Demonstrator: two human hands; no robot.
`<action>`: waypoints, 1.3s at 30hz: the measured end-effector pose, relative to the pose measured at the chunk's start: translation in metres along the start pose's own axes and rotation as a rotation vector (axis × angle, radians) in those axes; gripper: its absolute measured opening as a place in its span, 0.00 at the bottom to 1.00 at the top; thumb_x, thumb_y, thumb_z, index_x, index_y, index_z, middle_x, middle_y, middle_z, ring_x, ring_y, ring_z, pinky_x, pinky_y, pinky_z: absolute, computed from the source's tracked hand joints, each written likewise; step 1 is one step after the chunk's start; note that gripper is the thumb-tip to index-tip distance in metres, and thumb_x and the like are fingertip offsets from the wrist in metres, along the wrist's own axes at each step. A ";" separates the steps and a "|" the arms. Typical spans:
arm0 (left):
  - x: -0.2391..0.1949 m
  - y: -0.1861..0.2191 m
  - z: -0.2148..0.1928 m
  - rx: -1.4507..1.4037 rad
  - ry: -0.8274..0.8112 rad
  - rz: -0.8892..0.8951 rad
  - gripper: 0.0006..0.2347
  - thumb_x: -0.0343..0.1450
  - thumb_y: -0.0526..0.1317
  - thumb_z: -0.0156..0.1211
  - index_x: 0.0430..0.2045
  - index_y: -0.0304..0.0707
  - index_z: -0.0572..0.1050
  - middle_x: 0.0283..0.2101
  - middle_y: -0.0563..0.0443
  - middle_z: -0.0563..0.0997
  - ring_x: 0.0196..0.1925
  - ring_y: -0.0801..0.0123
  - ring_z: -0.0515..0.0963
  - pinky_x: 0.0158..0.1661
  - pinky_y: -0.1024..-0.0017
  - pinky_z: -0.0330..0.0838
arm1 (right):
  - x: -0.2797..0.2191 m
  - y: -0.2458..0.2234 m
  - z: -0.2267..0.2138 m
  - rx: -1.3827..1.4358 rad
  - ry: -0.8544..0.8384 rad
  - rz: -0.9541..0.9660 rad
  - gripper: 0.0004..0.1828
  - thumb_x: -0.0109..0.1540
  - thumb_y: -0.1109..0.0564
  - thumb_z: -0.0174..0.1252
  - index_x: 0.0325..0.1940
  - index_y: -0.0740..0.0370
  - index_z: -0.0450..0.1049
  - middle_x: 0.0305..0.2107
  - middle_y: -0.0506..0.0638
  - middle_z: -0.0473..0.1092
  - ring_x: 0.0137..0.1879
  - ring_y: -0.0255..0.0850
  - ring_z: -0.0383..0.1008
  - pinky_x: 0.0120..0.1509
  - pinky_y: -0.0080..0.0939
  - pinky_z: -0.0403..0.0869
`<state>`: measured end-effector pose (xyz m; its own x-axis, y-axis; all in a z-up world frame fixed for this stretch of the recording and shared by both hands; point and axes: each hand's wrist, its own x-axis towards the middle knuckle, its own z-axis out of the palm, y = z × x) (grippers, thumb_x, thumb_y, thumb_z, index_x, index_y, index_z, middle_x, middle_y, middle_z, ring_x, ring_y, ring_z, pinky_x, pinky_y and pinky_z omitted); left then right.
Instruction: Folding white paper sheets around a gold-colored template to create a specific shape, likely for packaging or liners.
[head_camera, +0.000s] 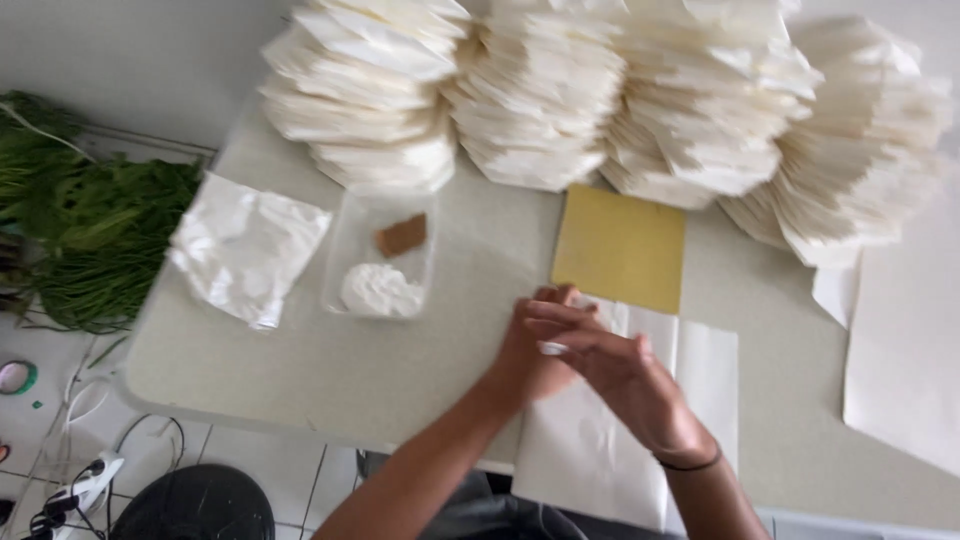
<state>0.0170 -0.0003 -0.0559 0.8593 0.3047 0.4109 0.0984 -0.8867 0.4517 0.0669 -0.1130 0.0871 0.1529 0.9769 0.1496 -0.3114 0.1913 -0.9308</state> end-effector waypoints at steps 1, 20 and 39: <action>-0.001 0.001 -0.003 -0.006 -0.016 0.010 0.24 0.61 0.40 0.67 0.54 0.46 0.77 0.53 0.47 0.70 0.53 0.51 0.73 0.42 0.52 0.68 | -0.021 -0.004 -0.006 -0.071 0.012 -0.040 0.35 0.75 0.33 0.33 0.62 0.62 0.74 0.72 0.68 0.56 0.78 0.59 0.58 0.79 0.60 0.58; 0.002 0.005 -0.019 0.049 -0.088 0.016 0.20 0.72 0.48 0.62 0.57 0.43 0.76 0.56 0.47 0.70 0.55 0.55 0.70 0.45 0.56 0.68 | -0.169 0.057 -0.027 -1.617 0.053 -0.221 0.30 0.72 0.31 0.31 0.56 0.42 0.77 0.66 0.58 0.62 0.71 0.59 0.64 0.76 0.77 0.48; 0.011 0.008 -0.034 0.020 -0.300 -0.080 0.19 0.75 0.51 0.53 0.59 0.49 0.75 0.57 0.47 0.68 0.60 0.53 0.71 0.53 0.55 0.69 | -0.120 0.050 -0.090 -1.631 0.218 -0.007 0.33 0.69 0.27 0.28 0.66 0.32 0.72 0.74 0.57 0.50 0.81 0.58 0.44 0.76 0.81 0.31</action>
<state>0.0107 0.0076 -0.0209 0.9579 0.2604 0.1209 0.1792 -0.8713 0.4568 0.1171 -0.2295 -0.0075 0.3150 0.9185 0.2391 0.9239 -0.2391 -0.2987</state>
